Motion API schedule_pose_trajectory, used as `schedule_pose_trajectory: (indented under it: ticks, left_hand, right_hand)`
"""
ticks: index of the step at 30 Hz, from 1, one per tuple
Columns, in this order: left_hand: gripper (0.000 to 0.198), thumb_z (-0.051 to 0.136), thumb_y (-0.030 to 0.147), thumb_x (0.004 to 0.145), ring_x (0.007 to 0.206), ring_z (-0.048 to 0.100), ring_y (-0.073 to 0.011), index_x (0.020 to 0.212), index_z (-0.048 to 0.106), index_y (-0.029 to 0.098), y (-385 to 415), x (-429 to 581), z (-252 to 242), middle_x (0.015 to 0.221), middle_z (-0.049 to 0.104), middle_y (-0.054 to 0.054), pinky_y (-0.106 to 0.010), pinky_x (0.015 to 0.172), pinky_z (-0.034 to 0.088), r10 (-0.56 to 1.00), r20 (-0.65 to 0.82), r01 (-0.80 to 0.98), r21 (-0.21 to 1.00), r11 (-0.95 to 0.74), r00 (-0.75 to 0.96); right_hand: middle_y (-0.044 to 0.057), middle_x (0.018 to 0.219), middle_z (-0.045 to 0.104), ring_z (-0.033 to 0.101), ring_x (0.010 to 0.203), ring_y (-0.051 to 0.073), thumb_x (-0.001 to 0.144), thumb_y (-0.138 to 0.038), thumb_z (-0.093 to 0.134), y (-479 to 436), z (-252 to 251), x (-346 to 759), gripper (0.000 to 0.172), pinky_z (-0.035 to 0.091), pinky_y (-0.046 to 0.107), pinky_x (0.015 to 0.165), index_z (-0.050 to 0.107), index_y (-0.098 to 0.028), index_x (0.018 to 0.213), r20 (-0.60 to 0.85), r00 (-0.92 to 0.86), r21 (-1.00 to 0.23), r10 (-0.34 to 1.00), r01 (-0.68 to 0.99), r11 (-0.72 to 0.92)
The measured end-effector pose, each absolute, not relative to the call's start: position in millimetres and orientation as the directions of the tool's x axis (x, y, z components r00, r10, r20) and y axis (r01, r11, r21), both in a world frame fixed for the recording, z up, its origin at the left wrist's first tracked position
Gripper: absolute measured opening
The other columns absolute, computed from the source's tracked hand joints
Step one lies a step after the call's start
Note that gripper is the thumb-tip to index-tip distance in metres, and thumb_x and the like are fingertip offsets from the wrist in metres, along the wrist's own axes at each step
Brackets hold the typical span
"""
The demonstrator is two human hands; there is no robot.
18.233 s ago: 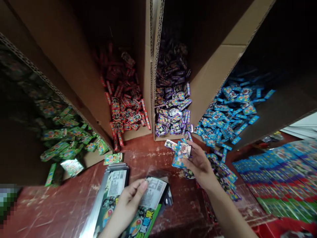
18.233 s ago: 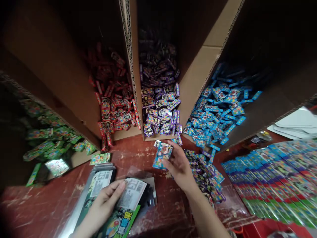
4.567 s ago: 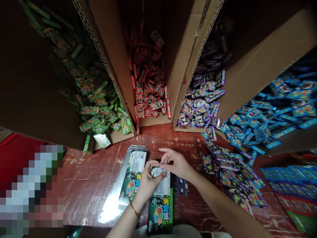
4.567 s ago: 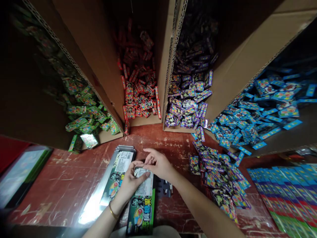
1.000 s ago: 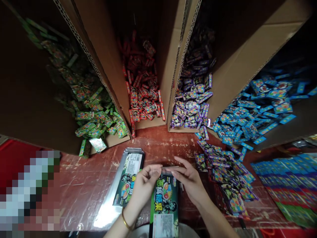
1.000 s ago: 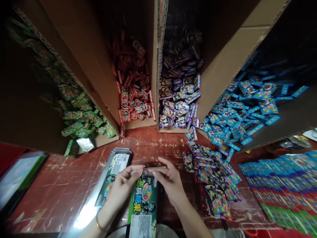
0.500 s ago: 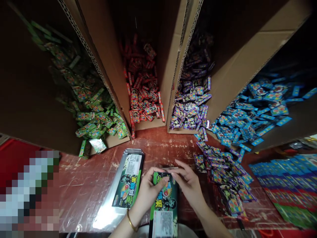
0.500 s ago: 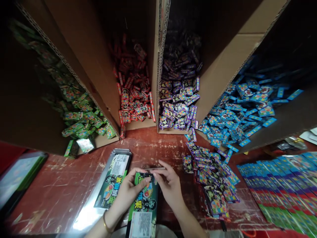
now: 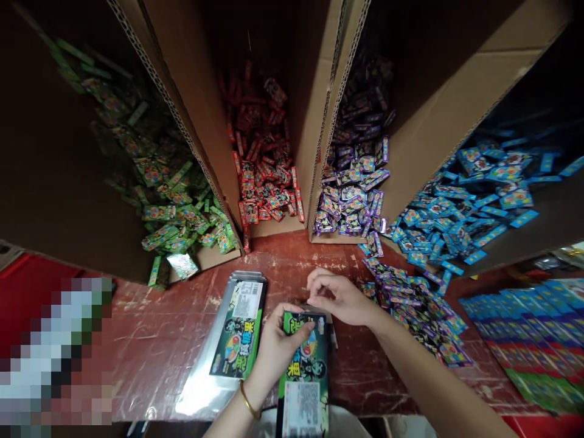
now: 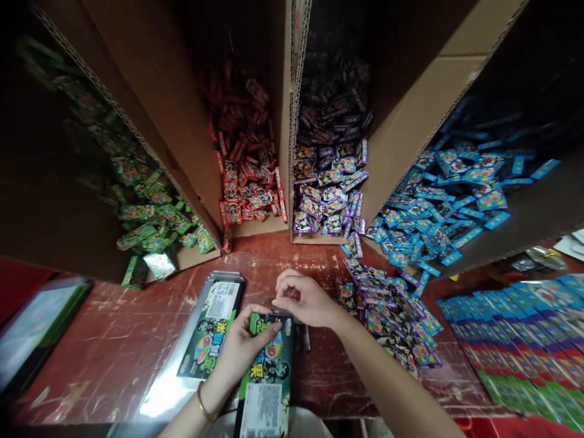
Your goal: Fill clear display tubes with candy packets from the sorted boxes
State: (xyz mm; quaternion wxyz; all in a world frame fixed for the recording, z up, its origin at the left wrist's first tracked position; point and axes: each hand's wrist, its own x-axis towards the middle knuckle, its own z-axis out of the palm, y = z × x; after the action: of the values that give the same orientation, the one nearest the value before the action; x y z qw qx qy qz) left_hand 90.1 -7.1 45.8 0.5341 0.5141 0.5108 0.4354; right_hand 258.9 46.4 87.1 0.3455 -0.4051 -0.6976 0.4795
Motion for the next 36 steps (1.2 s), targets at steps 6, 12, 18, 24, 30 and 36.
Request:
schedule_pose_trajectory:
  ticks: [6, 12, 18, 24, 30, 36]
  left_hand:
    - [0.019, 0.069, 0.027, 0.069, 0.072, 0.057, -0.0166, 0.083, 0.057, 0.019, -7, 91, 46, 0.076, 0.061, 0.001, -0.026, 0.066, 0.045, 0.992, -0.082, 0.099, 0.992, 0.073, 0.092]
    - [0.019, 0.069, 0.025, 0.070, 0.075, 0.058, -0.0168, 0.084, 0.057, 0.019, -6, 92, 47, 0.078, 0.061, 0.001, -0.026, 0.070, 0.044, 0.992, -0.061, 0.090, 0.995, 0.052, 0.108]
    - [0.020, 0.069, 0.025, 0.069, 0.075, 0.058, -0.0169, 0.084, 0.057, 0.020, -7, 92, 45, 0.077, 0.062, 0.001, -0.025, 0.068, 0.044, 0.994, -0.066, 0.090, 0.994, 0.058, 0.086]
    - [0.028, 0.074, 0.025, 0.063, 0.081, 0.059, -0.0193, 0.085, 0.056, 0.020, -7, 93, 51, 0.082, 0.064, 0.000, -0.029, 0.076, 0.044, 0.993, -0.081, 0.075, 0.994, 0.074, 0.086]
    - [0.027, 0.067, 0.031, 0.073, 0.078, 0.060, -0.0165, 0.090, 0.048, 0.023, -12, 98, 49, 0.081, 0.060, 0.001, -0.027, 0.072, 0.047, 0.997, -0.071, -0.005, 0.997, 0.071, 0.039]
    - [0.043, 0.072, 0.033, 0.066, 0.097, 0.061, -0.0230, 0.101, 0.050, 0.026, 2, 80, 41, 0.099, 0.065, -0.003, -0.032, 0.080, 0.048, 0.981, -0.184, -0.123, 0.977, 0.175, -0.066]
  right_hand:
    - [-0.001, 0.066, 0.058, 0.050, 0.060, 0.011, 0.078, -0.026, 0.061, 49, 88, 261, 0.011, 0.040, 0.022, 0.055, 0.061, -0.017, 0.071, 0.036, -0.444, -0.935, 0.895, 0.300, 0.187]
    - [-0.002, 0.061, 0.057, 0.044, 0.051, 0.008, 0.074, -0.025, 0.064, 47, 81, 257, 0.010, 0.034, 0.019, 0.047, 0.063, -0.015, 0.070, -0.050, -0.504, -0.934, 0.862, 0.329, 0.138]
    - [-0.002, 0.058, 0.056, 0.045, 0.052, 0.008, 0.071, -0.024, 0.065, 53, 85, 257, 0.008, 0.035, 0.018, 0.046, 0.064, -0.016, 0.070, -0.087, -0.583, -0.951, 0.808, 0.291, 0.108]
    - [-0.006, 0.053, 0.054, 0.046, 0.050, 0.007, 0.055, -0.020, 0.079, 61, 68, 256, 0.021, 0.035, 0.016, 0.046, 0.063, -0.015, 0.068, -0.228, -0.596, -0.974, 0.770, 0.144, -0.177]
    - [-0.001, 0.067, 0.063, 0.058, 0.057, 0.011, 0.048, -0.025, 0.082, 50, 28, 248, 0.035, 0.045, 0.022, 0.056, 0.063, -0.014, 0.076, -0.444, -0.662, -0.669, 0.604, -0.204, -0.715]
    - [0.002, 0.074, 0.065, 0.061, 0.067, 0.013, 0.070, -0.048, 0.066, 22, 9, 240, 0.033, 0.046, 0.024, 0.066, 0.064, -0.016, 0.079, -0.392, -0.467, -0.695, 0.793, -0.415, -0.587]
